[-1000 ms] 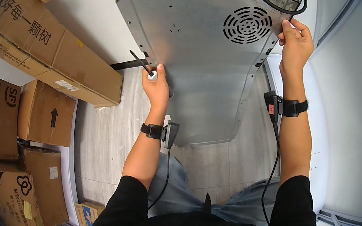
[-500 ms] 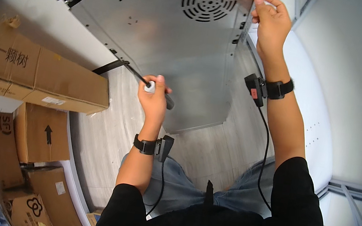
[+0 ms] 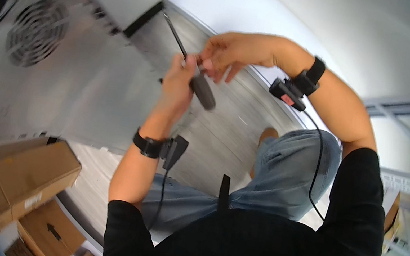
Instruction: The person uses a screwdriver to attach a metal backplate to a black electronic device, securing it with multiple screws. The person is sitting on the floor during the task.
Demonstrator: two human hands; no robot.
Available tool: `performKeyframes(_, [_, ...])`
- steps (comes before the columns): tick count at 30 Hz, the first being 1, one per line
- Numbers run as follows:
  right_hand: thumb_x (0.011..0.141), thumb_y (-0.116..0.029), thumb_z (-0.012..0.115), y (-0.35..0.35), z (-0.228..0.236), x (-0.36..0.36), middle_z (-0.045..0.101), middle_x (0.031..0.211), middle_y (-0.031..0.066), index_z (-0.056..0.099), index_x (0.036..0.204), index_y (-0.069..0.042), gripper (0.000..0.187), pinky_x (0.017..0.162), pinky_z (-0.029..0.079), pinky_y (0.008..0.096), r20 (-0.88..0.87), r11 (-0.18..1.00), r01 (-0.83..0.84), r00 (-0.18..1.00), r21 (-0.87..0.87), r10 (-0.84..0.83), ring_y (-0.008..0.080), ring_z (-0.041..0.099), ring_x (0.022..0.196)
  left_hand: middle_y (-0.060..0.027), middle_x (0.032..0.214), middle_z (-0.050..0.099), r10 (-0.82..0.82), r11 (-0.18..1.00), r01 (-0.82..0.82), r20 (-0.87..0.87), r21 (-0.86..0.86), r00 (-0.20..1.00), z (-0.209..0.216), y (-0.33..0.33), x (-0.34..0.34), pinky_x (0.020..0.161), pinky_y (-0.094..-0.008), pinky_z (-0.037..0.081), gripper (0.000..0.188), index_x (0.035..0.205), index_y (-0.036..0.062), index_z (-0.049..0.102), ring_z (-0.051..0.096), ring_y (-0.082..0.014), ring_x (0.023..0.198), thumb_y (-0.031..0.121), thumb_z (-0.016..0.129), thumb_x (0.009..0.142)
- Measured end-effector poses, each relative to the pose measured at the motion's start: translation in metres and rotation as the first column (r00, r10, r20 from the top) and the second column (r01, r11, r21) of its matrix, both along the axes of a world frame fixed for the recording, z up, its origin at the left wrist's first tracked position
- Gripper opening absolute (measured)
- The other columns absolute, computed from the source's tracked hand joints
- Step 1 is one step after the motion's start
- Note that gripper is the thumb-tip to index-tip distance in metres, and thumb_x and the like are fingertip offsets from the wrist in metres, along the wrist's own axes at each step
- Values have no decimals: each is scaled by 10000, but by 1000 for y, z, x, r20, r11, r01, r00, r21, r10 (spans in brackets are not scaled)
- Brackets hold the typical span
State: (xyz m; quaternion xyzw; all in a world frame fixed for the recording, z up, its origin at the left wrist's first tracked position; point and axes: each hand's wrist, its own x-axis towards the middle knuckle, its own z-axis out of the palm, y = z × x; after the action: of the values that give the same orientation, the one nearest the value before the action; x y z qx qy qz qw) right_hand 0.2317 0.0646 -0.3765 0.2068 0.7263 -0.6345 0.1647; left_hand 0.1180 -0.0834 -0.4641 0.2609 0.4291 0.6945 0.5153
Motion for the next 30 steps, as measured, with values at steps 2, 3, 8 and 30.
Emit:
performKeyframes(2, [864,-327,632,14,8,17,608,1039,125,547,1116,-16,409,819,515,358,-24,988,67,998,140,-64,228,609,984,-84,1067,536,-16,1000,15,95,9,995,3,41,7,934,-387,394,306,1127,52,473,498,-213,1015,325,383,1022])
performKeyframes(3, [846,-371,646,26,4,23,593,1081,133,551,1168,-18,488,816,515,362,-42,963,101,995,252,-93,234,595,1014,-93,1109,517,-68,996,58,167,67,984,5,60,11,965,-400,369,333,1147,30,457,478,-219,1055,327,364,1026])
performKeyframes(8, [737,-449,731,107,-37,83,583,1105,188,594,1175,-21,627,800,493,364,-200,864,359,931,353,-305,301,572,1019,-93,1176,466,-198,977,163,300,140,933,-13,173,59,999,-399,317,386,1183,6,389,423,-219,1132,353,319,1030])
performKeyframes(30, [845,-216,665,231,-249,261,593,933,56,563,1145,-17,374,634,503,281,37,319,915,338,-246,-940,156,600,790,-89,959,621,-391,909,5,-847,-417,359,-256,404,157,742,-362,499,280,1038,85,657,605,-259,858,187,715,784])
